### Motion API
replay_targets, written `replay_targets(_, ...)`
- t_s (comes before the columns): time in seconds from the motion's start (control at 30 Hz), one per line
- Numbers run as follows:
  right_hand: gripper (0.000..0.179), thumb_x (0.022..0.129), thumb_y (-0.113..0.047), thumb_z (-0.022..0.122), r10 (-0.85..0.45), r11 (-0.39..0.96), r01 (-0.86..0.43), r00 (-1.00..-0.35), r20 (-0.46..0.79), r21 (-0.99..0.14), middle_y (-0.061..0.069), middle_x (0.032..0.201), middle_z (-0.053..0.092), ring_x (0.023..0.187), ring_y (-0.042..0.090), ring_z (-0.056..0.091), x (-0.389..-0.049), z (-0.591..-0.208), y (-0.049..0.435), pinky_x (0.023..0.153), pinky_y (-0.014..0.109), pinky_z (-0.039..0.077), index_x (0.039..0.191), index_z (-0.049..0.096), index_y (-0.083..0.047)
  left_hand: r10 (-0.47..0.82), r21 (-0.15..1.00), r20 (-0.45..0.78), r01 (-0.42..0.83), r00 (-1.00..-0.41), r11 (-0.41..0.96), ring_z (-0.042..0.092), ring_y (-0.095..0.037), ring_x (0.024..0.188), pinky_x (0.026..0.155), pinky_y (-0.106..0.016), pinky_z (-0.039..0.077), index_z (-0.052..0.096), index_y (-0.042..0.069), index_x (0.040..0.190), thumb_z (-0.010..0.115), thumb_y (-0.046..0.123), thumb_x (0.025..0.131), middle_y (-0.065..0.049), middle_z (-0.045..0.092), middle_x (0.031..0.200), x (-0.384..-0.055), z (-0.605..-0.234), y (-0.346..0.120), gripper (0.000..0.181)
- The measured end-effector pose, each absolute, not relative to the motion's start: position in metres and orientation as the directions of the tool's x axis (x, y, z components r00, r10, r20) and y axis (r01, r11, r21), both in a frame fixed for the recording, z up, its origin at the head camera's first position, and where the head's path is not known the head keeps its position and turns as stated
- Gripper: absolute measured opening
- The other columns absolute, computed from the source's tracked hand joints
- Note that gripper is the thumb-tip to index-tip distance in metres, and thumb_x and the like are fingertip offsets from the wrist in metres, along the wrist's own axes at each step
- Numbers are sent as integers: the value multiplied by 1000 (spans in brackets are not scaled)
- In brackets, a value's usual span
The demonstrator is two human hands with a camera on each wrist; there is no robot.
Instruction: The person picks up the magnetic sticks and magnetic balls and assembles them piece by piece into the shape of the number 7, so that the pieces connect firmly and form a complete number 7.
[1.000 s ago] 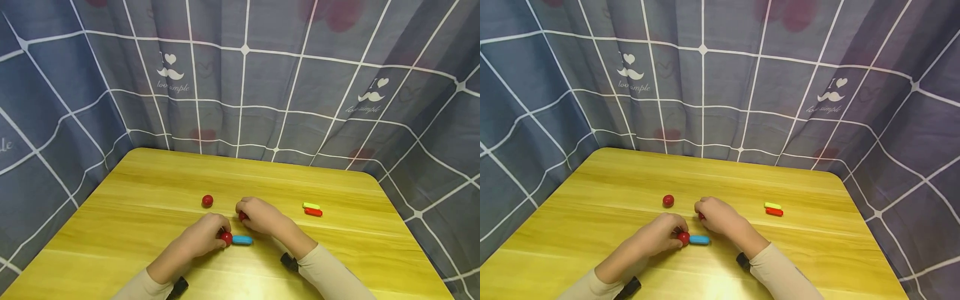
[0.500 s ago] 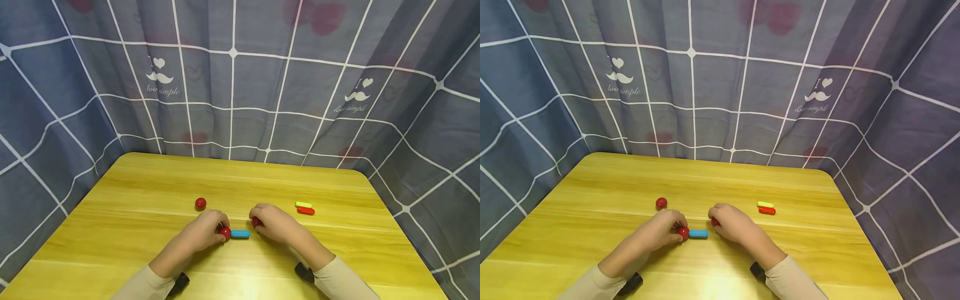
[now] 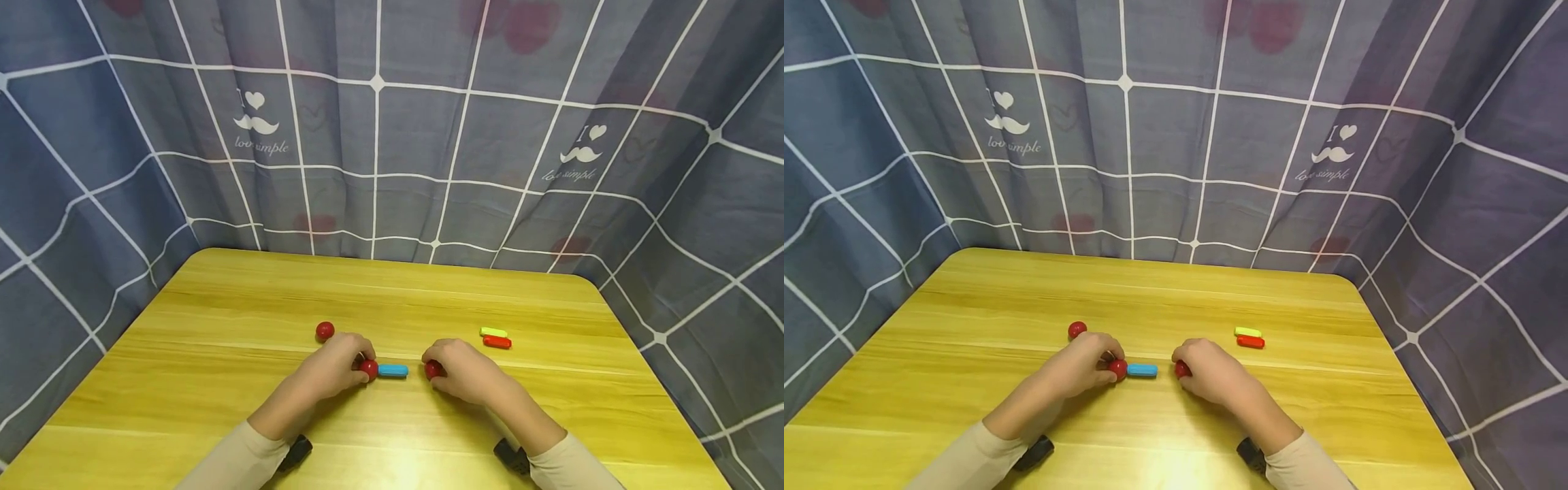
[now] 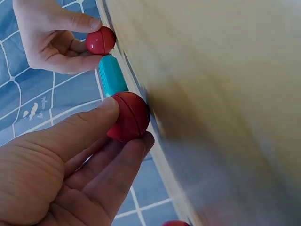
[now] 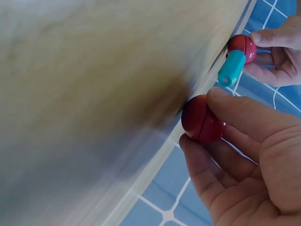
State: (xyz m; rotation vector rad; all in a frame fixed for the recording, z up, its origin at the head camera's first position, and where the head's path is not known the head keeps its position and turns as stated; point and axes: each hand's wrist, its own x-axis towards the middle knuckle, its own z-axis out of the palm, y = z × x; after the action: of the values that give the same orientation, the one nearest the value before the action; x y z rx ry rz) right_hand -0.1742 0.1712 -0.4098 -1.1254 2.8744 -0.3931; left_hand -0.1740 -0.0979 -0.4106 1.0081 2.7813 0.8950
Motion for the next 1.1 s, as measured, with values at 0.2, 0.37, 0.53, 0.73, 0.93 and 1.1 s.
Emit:
replay_targets(0.2, 25, 79, -13, 80, -672, 699, -662, -738, 69, -272, -2, 96, 60, 84, 9, 55, -174, -410, 166, 72, 23, 50, 103, 73, -10, 606, 521, 147, 582, -782, 625, 62, -18, 81, 73, -30, 52, 71, 4, 91, 83, 5, 75, -3, 68, 89, -178, -411, -95, 20)
replay_targets(0.37, 26, 76, -11, 83, -649, 715, -641, -757, 77, -280, -5, 90, 57, 79, 9, 52, -176, -410, 160, 69, 24, 48, 96, 66, -11, 605, 538, 128, 568, -786, 623, 62, -17, 81, 72, -28, 51, 71, 5, 91, 83, 5, 77, -1, 68, 89, -180, -411, -95, 19)
replay_targets(0.53, 26, 76, -12, 83, -644, 717, -637, -761, 80, -282, -5, 89, 58, 78, 10, 53, -178, -410, 155, 67, 24, 48, 93, 65, -12, 606, 567, 122, 556, -786, 608, 62, -15, 79, 70, -26, 51, 71, 4, 91, 82, 4, 77, -2, 68, 88, -181, -411, -96, 18)
replay_targets(0.73, 25, 77, -12, 83, -654, 707, -648, -752, 87, -283, -4, 92, 59, 81, 11, 54, -181, -408, 150, 71, 25, 49, 96, 67, -11, 599, 586, 125, 546, -791, 599, 64, -16, 79, 69, -25, 51, 71, 4, 91, 83, 4, 76, -3, 68, 89, -185, -411, -95, 19)
replay_targets(0.93, 24, 77, -13, 82, -646, 721, -640, -760, 78, -268, -4, 92, 60, 80, 11, 54, -182, -408, 151, 71, 26, 49, 96, 67, -11, 597, 573, 110, 542, -795, 615, 64, -16, 81, 71, -27, 51, 70, 5, 93, 82, 5, 78, -1, 67, 91, -190, -411, -92, 19)
replay_targets(1.1, 25, 78, -14, 82, -634, 732, -628, -770, 73, -264, -4, 92, 60, 80, 11, 54, -184, -410, 154, 72, 26, 50, 97, 68, -11, 593, 588, 101, 529, -799, 612, 63, -15, 81, 72, -27, 51, 70, 6, 94, 82, 5, 78, -1, 67, 91, -194, -413, -89, 20)
